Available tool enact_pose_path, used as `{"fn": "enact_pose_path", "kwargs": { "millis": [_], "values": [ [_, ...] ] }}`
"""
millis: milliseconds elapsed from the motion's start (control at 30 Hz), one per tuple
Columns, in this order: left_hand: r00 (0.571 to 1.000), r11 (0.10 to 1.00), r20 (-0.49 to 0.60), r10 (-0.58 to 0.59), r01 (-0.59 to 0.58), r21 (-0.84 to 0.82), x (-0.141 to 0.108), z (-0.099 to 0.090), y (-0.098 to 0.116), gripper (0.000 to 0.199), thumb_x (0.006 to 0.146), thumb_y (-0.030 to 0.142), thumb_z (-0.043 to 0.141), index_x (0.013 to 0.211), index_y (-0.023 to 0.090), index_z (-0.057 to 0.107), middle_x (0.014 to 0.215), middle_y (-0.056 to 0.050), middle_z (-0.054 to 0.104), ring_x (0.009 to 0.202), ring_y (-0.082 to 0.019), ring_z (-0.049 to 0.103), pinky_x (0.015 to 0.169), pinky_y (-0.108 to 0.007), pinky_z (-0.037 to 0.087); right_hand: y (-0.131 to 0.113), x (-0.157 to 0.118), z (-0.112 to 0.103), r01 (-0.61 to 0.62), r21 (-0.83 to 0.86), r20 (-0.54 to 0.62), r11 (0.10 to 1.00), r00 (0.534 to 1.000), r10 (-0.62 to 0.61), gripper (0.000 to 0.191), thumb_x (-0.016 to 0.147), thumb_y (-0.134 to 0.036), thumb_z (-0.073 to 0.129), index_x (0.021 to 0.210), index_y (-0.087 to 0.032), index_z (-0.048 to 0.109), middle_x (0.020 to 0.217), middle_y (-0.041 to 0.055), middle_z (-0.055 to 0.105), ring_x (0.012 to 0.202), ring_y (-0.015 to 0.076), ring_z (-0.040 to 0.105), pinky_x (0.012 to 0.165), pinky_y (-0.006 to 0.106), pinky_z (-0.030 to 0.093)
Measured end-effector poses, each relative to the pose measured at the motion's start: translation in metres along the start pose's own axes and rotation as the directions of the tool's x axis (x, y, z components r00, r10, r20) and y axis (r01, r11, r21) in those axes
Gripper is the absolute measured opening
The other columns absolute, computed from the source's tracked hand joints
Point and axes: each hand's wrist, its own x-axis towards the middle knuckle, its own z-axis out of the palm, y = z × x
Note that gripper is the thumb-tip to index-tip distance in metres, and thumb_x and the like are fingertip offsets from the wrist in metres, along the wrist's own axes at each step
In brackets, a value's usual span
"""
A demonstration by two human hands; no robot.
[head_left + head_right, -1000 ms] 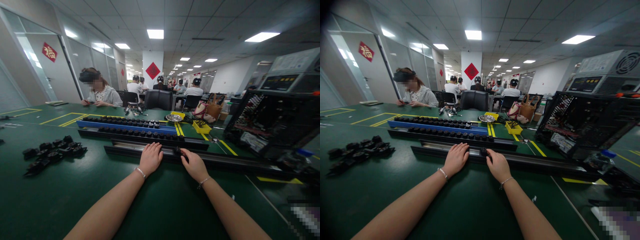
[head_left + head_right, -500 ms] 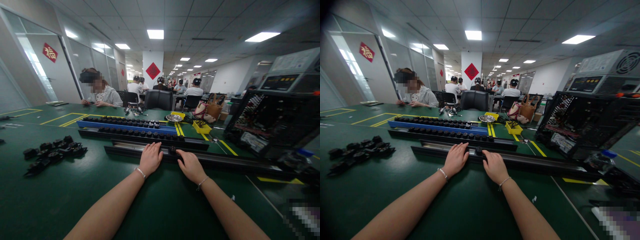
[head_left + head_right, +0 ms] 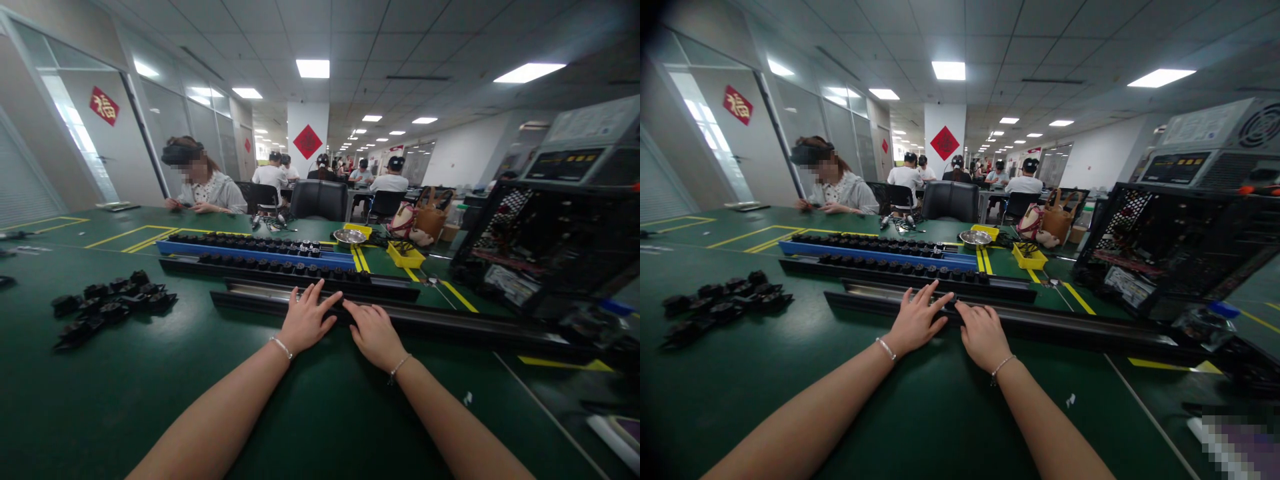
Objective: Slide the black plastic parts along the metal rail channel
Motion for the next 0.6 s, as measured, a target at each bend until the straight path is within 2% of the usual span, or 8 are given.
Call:
{"fn": "enact_pose_path", "kwargs": {
  "millis": [100,267,433,600],
  "values": [
    [0.999,0.999,-0.005,0.037,-0.037,0.015,0.0,0.002,0.004,0.052,0.085,0.051,0.045,0.135,0.045,0.034,0.149,-0.006,0.026,0.132,-0.032,0.03,0.102,-0.059,0.023,0.0,0.0,0.001,0.015,-0.008,0.016,1.0,1.0,-0.015,0.051,0.081,-0.017,0.041,0.132,-0.026,0.042,0.13,0.0049,0.054,0.117,0.019,0.047,0.102,0.043,0.027],
    [0.999,0.999,-0.01,0.036,-0.035,0.025,0.0,0.004,0.007,0.053,0.083,0.048,0.049,0.134,0.046,0.035,0.148,-0.006,0.027,0.133,-0.034,0.027,0.103,-0.062,0.02,0.003,-0.002,0.002,0.024,-0.037,0.007,0.999,1.0,-0.024,0.051,0.08,-0.018,0.042,0.131,-0.027,0.044,0.136,0.0043,0.048,0.125,0.0214,0.039,0.104,0.047,0.024],
    [0.999,0.999,-0.005,0.036,-0.036,0.028,0.0,0.003,0.007,0.053,0.081,0.049,0.052,0.132,0.047,0.038,0.147,-0.006,0.029,0.132,-0.035,0.027,0.102,-0.064,0.019,0.013,-0.003,0.005,-0.13,-0.148,-0.1,0.98,0.988,0.115,0.052,0.079,-0.028,0.049,0.13,-0.023,0.045,0.142,0.0074,0.039,0.131,0.0303,0.029,0.104,0.057,0.018],
    [0.999,0.998,-0.002,0.034,-0.034,0.046,0.0,0.002,0.009,0.047,0.081,0.045,0.054,0.127,0.044,0.045,0.145,-0.006,0.034,0.131,-0.035,0.03,0.102,-0.065,0.017,0.018,-0.003,0.006,-0.142,-0.17,-0.064,0.975,0.989,0.132,0.05,0.078,-0.032,0.051,0.127,-0.024,0.048,0.14,0.0074,0.042,0.129,0.0315,0.032,0.103,0.058,0.02]
  ]
}}
